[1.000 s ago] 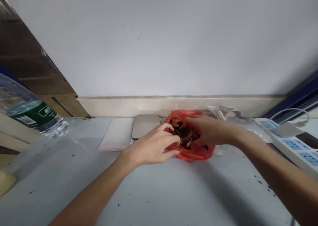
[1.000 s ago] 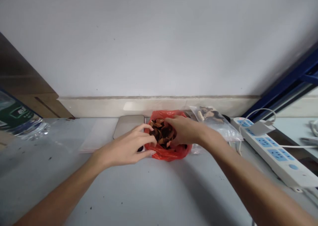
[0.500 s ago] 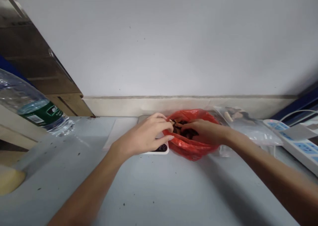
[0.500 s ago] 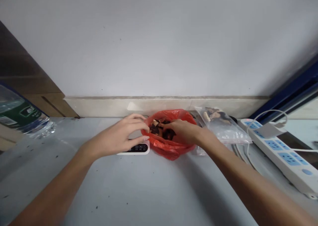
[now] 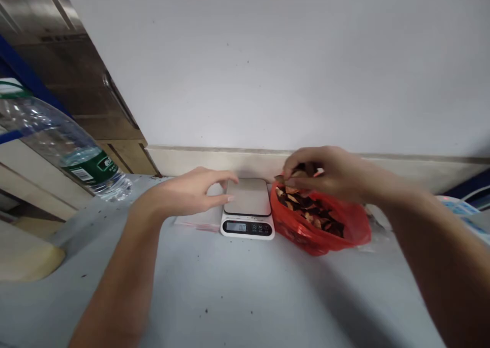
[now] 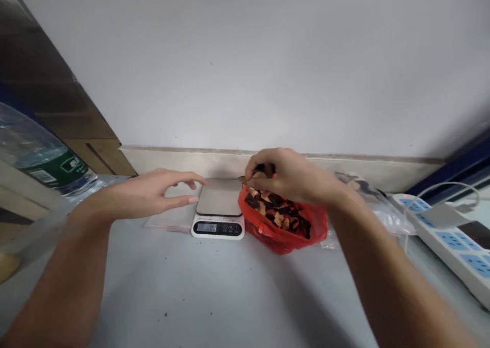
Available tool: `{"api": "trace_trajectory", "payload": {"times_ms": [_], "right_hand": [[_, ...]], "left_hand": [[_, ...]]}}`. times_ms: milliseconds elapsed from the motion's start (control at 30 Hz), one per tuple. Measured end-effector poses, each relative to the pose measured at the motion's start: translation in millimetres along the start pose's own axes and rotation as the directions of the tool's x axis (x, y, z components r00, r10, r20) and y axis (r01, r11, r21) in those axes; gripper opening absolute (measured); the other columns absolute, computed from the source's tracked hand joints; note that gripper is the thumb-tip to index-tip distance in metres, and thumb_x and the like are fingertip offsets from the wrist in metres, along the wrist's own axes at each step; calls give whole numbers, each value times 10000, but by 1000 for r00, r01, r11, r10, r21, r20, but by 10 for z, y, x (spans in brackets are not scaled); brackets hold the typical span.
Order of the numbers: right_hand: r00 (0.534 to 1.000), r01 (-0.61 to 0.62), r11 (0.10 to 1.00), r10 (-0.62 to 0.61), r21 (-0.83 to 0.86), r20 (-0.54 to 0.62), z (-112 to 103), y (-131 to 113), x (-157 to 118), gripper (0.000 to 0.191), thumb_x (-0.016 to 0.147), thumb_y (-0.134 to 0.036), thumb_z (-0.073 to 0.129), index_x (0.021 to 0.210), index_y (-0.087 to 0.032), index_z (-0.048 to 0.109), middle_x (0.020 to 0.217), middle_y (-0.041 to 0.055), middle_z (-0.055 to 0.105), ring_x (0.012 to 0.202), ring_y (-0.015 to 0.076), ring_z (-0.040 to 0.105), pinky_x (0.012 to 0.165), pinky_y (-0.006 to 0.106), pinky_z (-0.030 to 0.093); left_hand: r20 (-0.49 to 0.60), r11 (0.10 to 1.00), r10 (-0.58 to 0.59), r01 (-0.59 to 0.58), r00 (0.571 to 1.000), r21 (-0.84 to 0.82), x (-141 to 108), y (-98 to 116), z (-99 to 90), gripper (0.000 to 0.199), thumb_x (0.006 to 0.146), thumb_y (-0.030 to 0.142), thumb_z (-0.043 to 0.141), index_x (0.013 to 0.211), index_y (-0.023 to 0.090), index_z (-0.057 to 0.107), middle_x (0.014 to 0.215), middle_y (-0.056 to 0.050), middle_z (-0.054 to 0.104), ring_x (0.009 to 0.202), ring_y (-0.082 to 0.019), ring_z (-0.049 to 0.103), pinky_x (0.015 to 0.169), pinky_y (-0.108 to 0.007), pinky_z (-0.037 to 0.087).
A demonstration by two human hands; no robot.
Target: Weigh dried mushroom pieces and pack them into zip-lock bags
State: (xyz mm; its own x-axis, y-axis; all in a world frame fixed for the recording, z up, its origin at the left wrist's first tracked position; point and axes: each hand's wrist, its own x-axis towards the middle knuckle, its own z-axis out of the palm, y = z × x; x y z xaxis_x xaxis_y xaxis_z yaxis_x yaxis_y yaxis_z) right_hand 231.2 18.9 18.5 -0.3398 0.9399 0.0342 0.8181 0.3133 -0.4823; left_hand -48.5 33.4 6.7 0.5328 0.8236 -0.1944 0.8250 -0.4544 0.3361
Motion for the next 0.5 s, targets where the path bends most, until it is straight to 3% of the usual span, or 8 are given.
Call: {"api": "trace_trajectory", "payload": {"times_ms": [67, 133, 300, 400, 500], "right_hand": [[998, 3, 999, -6, 44, 59, 144, -184, 144, 160, 859, -284, 597, 866, -209, 738, 795, 19, 732, 689, 169, 639, 622, 263, 481], [990, -37, 997, 27, 68, 140, 325, -313, 307, 126, 854, -218, 610, 880, -213, 733, 804, -1, 730, 665, 144, 637, 605, 242, 462], [943, -78, 996, 63, 32, 327, 711, -369, 601, 227, 829, -66, 575, 933, -192, 733, 792, 2, 723, 685, 139, 656, 624, 236, 455], [935, -68, 998, 59, 12, 349, 796, -331, 638, 278, 825, -50, 572, 995, -196, 736, 869, 17, 746, 758, 156, 680, 661, 240, 485], [932, -106, 994, 92, 19, 350, 786, -314, 612, 371, 857, -89, 595, 1180, -223, 717, 918, 23, 766, 801, 179, 712, 679, 255, 519]], "left_hand": [[133, 990, -137, 132, 982, 46, -17, -86, -23, 577, 952, 566, 529, 1486, 347, 538, 1396, -79, 674, 1196, -293, 664, 939, -366, 521], [174, 975, -218, 208, 960, 72, -6, -155, -23, 619, 941, 547, 537, 1525, 345, 499, 1396, -98, 677, 1190, -297, 674, 959, -382, 514], [158, 976, -217, 210, 963, 61, 74, -280, 24, 615, 905, 499, 576, 1485, 297, 544, 1364, -116, 694, 1175, -280, 687, 972, -361, 509], [245, 968, -252, 242, 936, 74, 123, -332, 55, 590, 855, 464, 642, 1413, 279, 591, 1326, -111, 707, 1135, -268, 700, 941, -347, 521], [283, 965, -262, 247, 923, 88, 152, -376, 73, 580, 813, 439, 675, 1362, 262, 610, 1302, -106, 712, 1115, -263, 705, 927, -341, 527]]}}
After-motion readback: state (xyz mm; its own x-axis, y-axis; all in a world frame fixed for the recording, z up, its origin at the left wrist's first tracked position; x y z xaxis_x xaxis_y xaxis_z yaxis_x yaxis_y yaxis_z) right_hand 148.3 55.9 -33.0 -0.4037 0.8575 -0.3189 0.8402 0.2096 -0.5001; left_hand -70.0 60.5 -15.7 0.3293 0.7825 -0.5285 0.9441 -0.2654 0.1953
